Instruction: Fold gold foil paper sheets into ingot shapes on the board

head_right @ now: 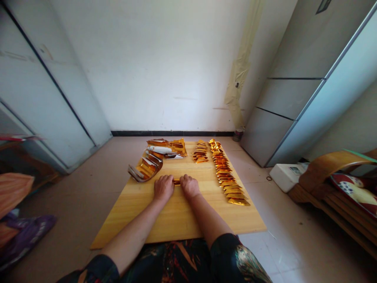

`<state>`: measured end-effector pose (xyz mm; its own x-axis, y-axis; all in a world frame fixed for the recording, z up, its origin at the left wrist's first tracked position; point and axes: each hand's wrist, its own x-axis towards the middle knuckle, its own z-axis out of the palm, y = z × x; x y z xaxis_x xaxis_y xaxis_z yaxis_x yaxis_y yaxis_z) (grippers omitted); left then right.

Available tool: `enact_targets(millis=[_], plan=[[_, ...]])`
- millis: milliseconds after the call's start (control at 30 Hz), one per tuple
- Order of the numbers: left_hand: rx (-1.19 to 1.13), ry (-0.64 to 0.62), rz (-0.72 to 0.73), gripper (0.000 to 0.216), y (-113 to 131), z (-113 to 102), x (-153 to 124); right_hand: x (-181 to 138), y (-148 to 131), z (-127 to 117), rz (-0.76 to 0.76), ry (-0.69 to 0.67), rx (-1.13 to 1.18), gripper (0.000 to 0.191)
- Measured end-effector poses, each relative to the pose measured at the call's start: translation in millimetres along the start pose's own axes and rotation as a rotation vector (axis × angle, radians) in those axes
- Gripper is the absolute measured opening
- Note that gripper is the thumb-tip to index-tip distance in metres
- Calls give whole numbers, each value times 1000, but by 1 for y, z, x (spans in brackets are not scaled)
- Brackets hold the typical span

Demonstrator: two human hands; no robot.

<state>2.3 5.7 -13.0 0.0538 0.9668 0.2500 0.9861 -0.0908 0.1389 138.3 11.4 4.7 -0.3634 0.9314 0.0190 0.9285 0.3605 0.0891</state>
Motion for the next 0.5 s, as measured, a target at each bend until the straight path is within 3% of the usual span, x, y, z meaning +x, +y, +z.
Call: enact_targets(millis=[500], plan=[[-92, 30, 35, 13, -3, -3, -4, 1, 10, 8, 61, 60, 70, 20]])
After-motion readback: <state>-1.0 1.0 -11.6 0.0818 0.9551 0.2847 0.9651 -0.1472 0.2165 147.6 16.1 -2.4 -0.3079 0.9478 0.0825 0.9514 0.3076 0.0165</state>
